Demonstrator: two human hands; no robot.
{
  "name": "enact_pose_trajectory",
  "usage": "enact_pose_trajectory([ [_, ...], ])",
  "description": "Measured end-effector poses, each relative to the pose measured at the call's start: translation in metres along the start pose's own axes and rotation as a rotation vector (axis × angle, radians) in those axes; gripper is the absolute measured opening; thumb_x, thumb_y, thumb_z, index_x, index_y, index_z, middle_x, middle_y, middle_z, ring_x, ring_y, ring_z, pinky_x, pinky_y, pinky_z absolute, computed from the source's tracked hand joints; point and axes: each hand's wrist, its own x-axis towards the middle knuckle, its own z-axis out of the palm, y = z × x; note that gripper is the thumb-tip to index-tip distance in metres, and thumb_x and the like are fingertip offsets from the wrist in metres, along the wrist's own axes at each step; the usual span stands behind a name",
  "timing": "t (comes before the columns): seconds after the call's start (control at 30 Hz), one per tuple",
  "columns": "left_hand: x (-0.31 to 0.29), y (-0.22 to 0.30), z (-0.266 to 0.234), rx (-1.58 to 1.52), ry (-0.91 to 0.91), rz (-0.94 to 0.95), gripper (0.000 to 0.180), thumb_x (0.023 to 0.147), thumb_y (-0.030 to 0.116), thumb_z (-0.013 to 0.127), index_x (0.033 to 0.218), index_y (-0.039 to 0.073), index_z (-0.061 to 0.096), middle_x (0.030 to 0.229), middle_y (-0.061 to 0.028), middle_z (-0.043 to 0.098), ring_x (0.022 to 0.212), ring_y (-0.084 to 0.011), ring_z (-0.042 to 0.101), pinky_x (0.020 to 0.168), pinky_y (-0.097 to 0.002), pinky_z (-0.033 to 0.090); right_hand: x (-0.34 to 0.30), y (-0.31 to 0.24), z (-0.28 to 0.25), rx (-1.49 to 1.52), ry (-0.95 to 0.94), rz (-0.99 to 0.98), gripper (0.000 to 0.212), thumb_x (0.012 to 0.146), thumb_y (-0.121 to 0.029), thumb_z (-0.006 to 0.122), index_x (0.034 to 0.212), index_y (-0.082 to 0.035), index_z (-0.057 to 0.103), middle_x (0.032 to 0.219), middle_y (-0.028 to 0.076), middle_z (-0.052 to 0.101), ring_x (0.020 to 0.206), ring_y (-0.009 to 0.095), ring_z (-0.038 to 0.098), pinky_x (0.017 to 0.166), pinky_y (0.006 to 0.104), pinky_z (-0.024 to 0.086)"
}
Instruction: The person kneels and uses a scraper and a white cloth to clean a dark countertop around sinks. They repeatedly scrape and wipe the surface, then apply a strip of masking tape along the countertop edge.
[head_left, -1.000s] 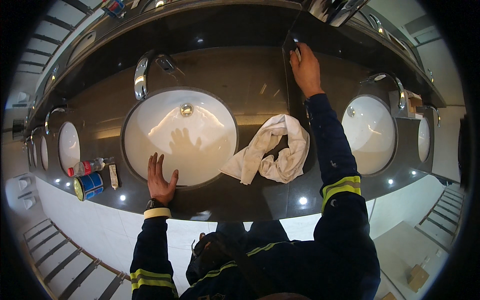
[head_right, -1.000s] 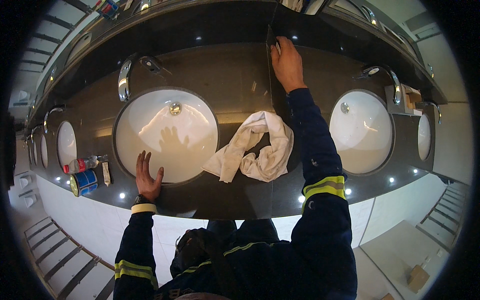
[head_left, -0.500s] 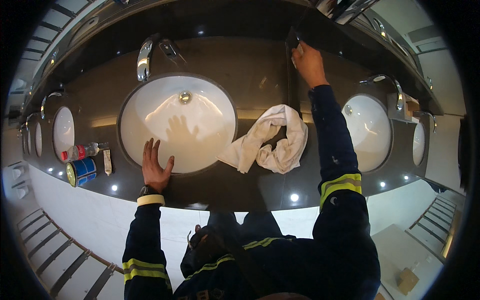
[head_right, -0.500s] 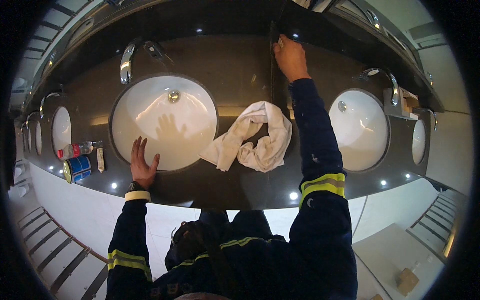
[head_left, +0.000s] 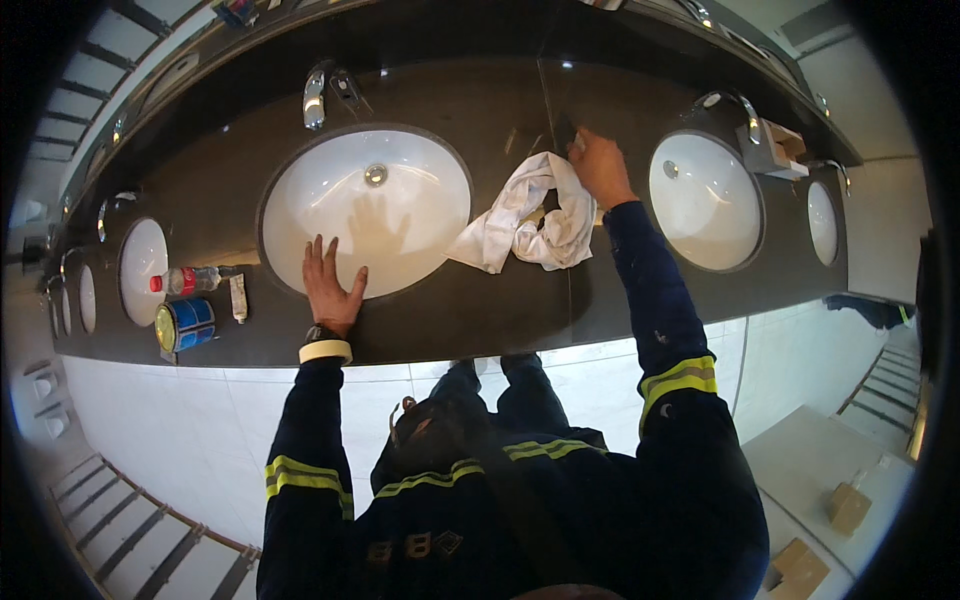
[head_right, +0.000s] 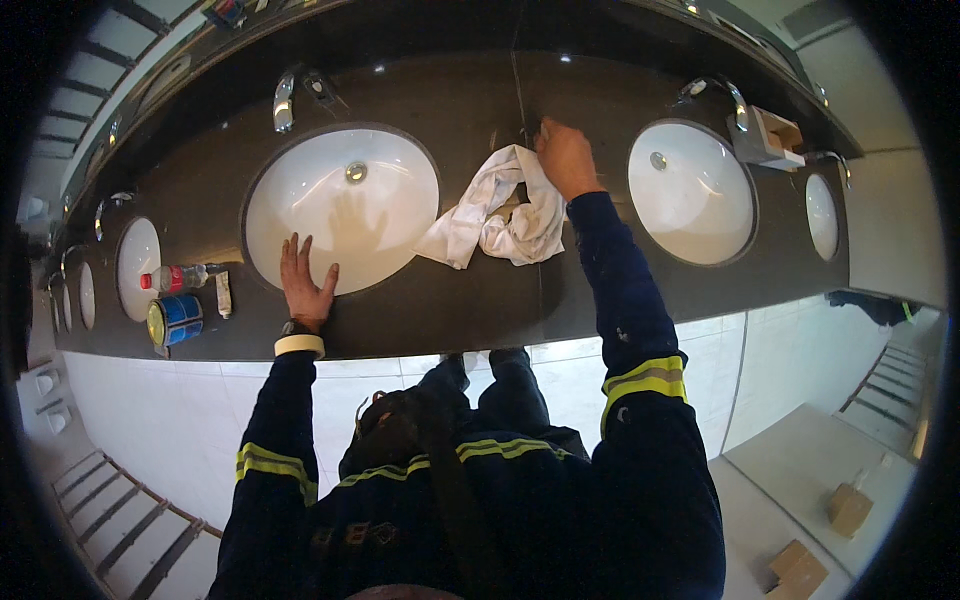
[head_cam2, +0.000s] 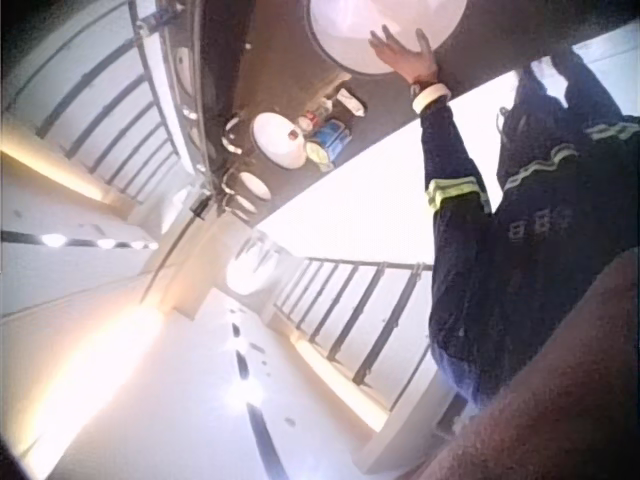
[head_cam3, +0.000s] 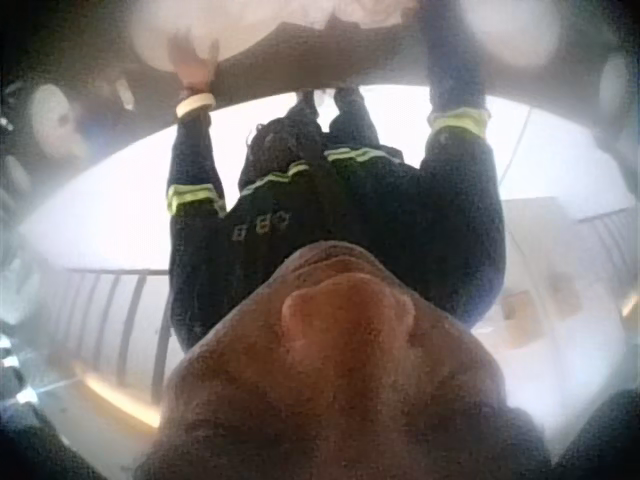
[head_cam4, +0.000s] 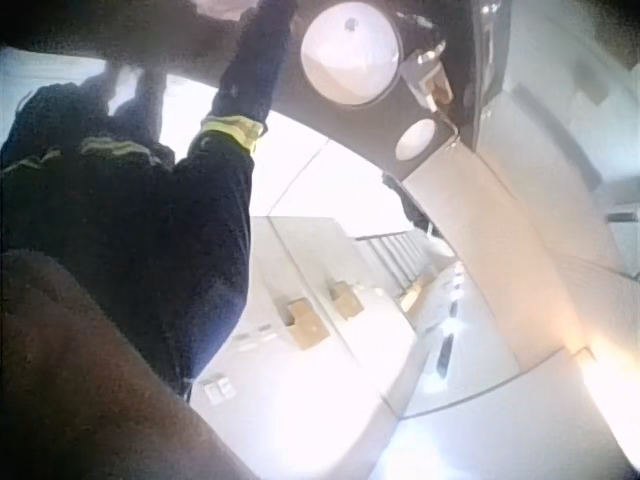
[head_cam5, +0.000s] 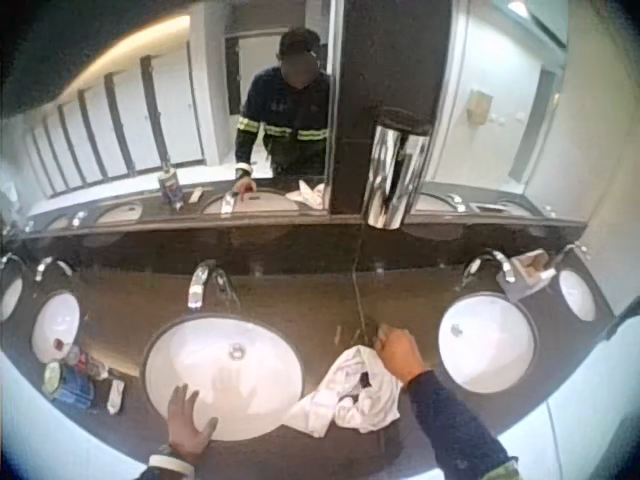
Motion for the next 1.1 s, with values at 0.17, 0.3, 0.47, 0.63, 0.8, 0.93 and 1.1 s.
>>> enact_pose_trajectory([
  [0.17, 0.03, 0.13, 0.016, -0.274, -0.152, 0.301, 0.086, 0.083, 0.046, 0.079, 0.153, 0.011, 0.046, 0.162, -0.0263, 0.033, 0.152, -0.0468, 0.026, 0.124, -0.0565, 0.024, -0.022, 0.0, 0.007, -0.02, 0.004, -0.04, 0.04, 0.091, -0.023, 0.067, 0.125, -0.002, 0.069, 0.102, 0.028, 0.072, 0.098, 0.047, 0.069, 0.089, 0.0523, 0.056],
  [0.3, 0.047, 0.226, 0.074, -0.212, -0.314, 0.424, 0.089, 0.078, 0.049, 0.082, 0.152, 0.014, 0.048, 0.159, -0.0253, 0.035, 0.15, -0.0468, 0.028, 0.122, -0.0599, 0.024, -0.028, 0.007, 0.009, -0.002, 0.042, -0.066, 0.042, 0.091, -0.022, 0.066, 0.127, -0.002, 0.067, 0.104, 0.028, 0.072, 0.099, 0.047, 0.068, 0.089, 0.0524, 0.056],
  [0.47, 0.055, 0.215, 0.089, -0.258, -0.481, 0.509, 0.056, 0.073, 0.018, 0.076, 0.128, 0.008, 0.066, 0.133, -0.0213, 0.058, 0.124, -0.0426, 0.056, 0.106, -0.0495, 0.047, -0.031, 0.006, 0.003, 0.004, 0.087, -0.129, 0.041, 0.091, -0.021, 0.066, 0.127, -0.002, 0.067, 0.108, 0.028, 0.071, 0.101, 0.047, 0.068, 0.092, 0.0524, 0.055],
  [0.63, -0.012, 0.106, 0.001, -0.324, -0.358, 0.309, 0.044, 0.075, 0.006, 0.067, 0.118, 0.002, 0.065, 0.119, -0.0213, 0.064, 0.115, -0.0431, 0.06, 0.098, -0.0483, 0.05, -0.094, -0.001, -0.009, -0.007, -0.011, -0.039, 0.039, 0.092, -0.023, 0.067, 0.124, -0.001, 0.067, 0.105, 0.029, 0.071, 0.1, 0.047, 0.067, 0.09, 0.0537, 0.054],
  [0.8, -0.096, 0.02, -0.06, -0.318, -0.159, 0.066, 0.04, 0.081, 0.007, 0.063, 0.12, -0.001, 0.062, 0.112, -0.0247, 0.063, 0.105, -0.0467, 0.062, 0.092, -0.0489, 0.05, -0.188, -0.012, -0.029, 0.032, -0.08, 0.054, 0.033, 0.092, -0.021, 0.068, 0.117, -0.001, 0.068, 0.1, 0.03, 0.07, 0.097, 0.049, 0.067, 0.086, 0.0552, 0.054],
  [0.93, -0.116, 0.016, -0.057, -0.456, -0.073, -0.091, 0.048, 0.088, 0.007, 0.065, 0.135, -0.001, 0.056, 0.127, -0.0238, 0.064, 0.117, -0.041, 0.063, 0.101, -0.0425, 0.05, -0.272, -0.023, -0.046, -0.02, -0.204, 0.154, 0.027, 0.09, -0.02, 0.067, 0.11, -0.001, 0.068, 0.097, 0.03, 0.069, 0.096, 0.049, 0.066, 0.083, 0.0561, 0.054],
  [1.1, -0.096, 0.037, -0.029, -0.519, -0.127, -0.141, 0.068, 0.087, 0.005, 0.065, 0.151, -0.003, 0.043, 0.145, -0.0265, 0.055, 0.135, -0.039, 0.054, 0.113, -0.0412, 0.042, -0.37, -0.003, -0.071, -0.144, -0.543, 0.069, 0.021, 0.088, -0.022, 0.067, 0.096, -0.002, 0.07, 0.093, 0.027, 0.071, 0.088, 0.046, 0.07, 0.079, 0.0528, 0.057],
])
